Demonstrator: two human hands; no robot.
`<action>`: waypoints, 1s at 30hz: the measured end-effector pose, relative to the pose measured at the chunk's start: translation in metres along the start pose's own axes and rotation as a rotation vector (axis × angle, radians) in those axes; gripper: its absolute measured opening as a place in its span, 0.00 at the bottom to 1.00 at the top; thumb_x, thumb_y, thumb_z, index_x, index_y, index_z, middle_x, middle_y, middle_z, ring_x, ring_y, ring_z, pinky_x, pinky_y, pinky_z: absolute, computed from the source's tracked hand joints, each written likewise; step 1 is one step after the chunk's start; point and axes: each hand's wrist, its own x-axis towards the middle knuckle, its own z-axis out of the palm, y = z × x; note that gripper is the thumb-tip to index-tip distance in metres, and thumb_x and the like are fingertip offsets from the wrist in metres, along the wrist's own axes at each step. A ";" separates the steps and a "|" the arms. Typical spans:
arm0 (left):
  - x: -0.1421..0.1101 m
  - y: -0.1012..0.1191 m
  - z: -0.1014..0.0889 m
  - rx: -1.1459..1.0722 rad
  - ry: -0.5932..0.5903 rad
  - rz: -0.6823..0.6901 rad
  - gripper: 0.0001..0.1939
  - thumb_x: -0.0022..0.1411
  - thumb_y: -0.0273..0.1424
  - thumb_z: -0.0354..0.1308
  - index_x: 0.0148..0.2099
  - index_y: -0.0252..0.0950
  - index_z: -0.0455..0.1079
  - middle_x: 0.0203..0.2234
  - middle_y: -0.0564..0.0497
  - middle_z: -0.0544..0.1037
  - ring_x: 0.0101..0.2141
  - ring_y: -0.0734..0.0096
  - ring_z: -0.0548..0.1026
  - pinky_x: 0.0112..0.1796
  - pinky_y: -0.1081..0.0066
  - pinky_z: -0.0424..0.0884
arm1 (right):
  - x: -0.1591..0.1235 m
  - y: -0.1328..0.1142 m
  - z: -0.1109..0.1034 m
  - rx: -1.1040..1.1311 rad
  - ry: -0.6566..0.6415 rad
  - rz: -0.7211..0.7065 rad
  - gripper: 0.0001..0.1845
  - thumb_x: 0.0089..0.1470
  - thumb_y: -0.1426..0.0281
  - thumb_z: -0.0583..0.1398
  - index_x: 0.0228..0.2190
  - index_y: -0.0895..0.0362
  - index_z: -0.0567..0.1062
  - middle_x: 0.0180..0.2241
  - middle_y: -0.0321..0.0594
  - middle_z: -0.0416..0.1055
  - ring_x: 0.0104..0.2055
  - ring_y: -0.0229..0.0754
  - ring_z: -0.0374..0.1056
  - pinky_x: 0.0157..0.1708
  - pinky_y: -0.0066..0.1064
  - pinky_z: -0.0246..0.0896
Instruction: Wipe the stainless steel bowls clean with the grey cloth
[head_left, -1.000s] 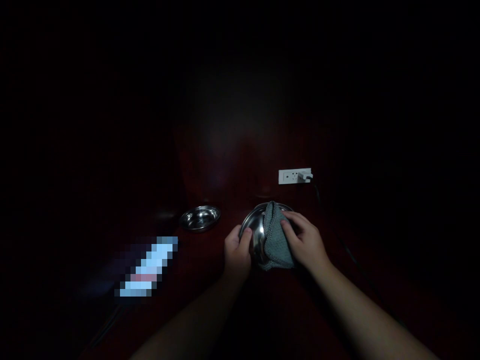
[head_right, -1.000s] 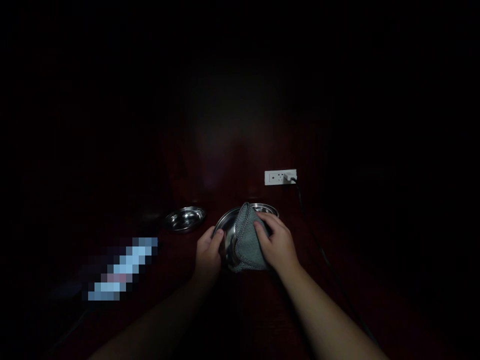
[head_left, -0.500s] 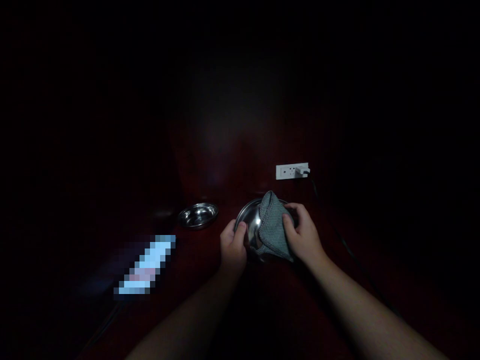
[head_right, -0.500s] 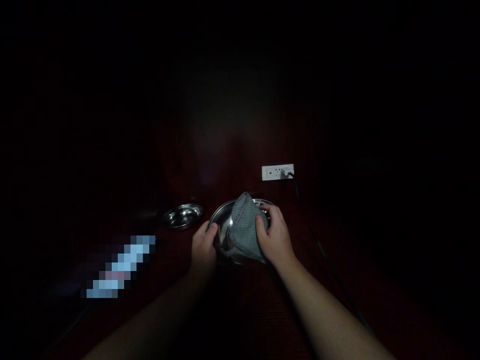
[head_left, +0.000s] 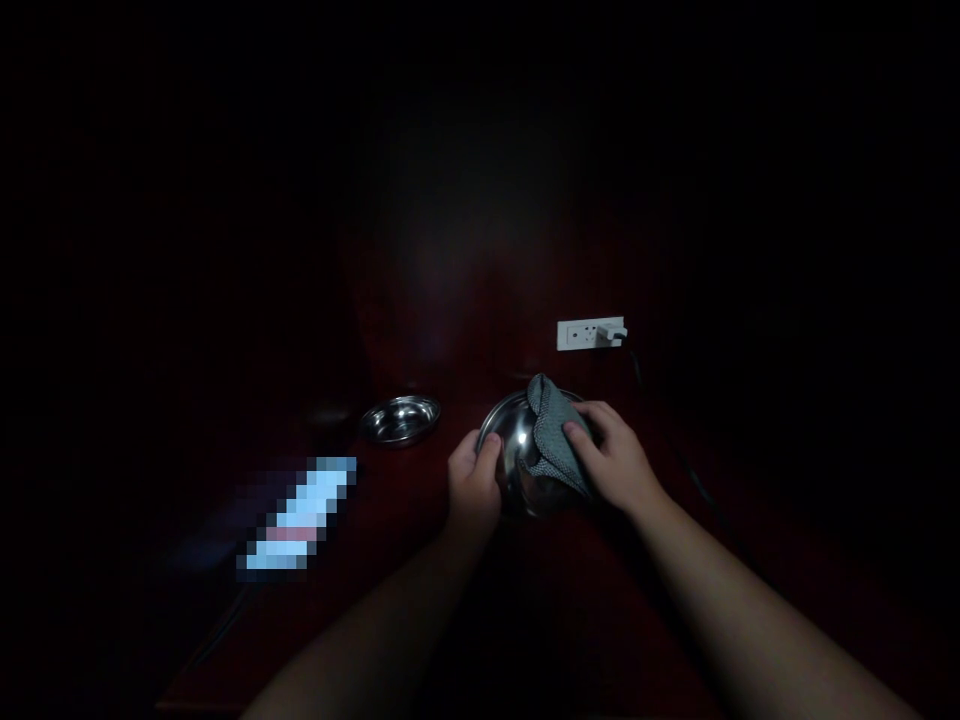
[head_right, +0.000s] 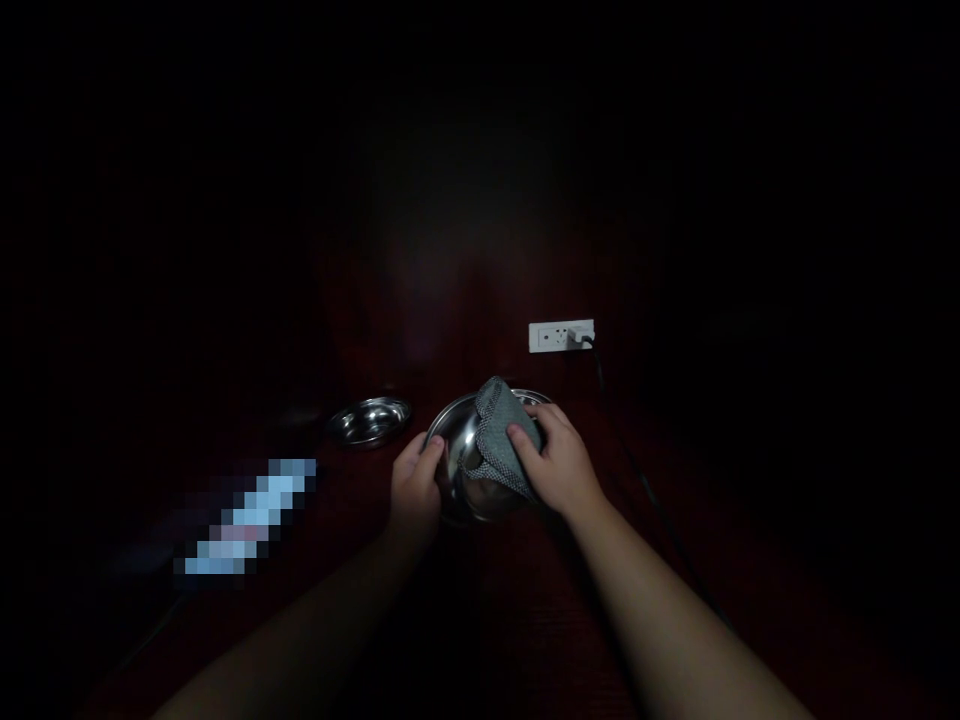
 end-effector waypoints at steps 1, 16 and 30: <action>0.001 0.000 0.000 -0.001 0.010 0.000 0.12 0.55 0.38 0.56 0.33 0.33 0.69 0.24 0.52 0.73 0.26 0.72 0.69 0.28 0.74 0.65 | -0.001 0.001 0.000 -0.013 -0.058 -0.024 0.21 0.52 0.58 0.58 0.44 0.56 0.71 0.45 0.46 0.69 0.48 0.50 0.65 0.50 0.43 0.59; 0.019 -0.003 -0.013 0.018 0.049 0.025 0.14 0.56 0.41 0.56 0.31 0.34 0.68 0.22 0.55 0.71 0.24 0.76 0.67 0.27 0.76 0.63 | 0.001 0.011 -0.002 0.226 -0.084 0.142 0.27 0.40 0.74 0.58 0.46 0.57 0.66 0.43 0.45 0.72 0.43 0.48 0.70 0.43 0.43 0.66; 0.018 0.000 -0.013 0.033 0.054 0.001 0.16 0.53 0.41 0.58 0.24 0.35 0.61 0.17 0.58 0.62 0.20 0.79 0.60 0.22 0.77 0.57 | 0.014 0.030 -0.004 0.904 0.350 0.714 0.13 0.34 0.75 0.60 0.29 0.56 0.70 0.21 0.31 0.72 0.23 0.39 0.69 0.23 0.30 0.65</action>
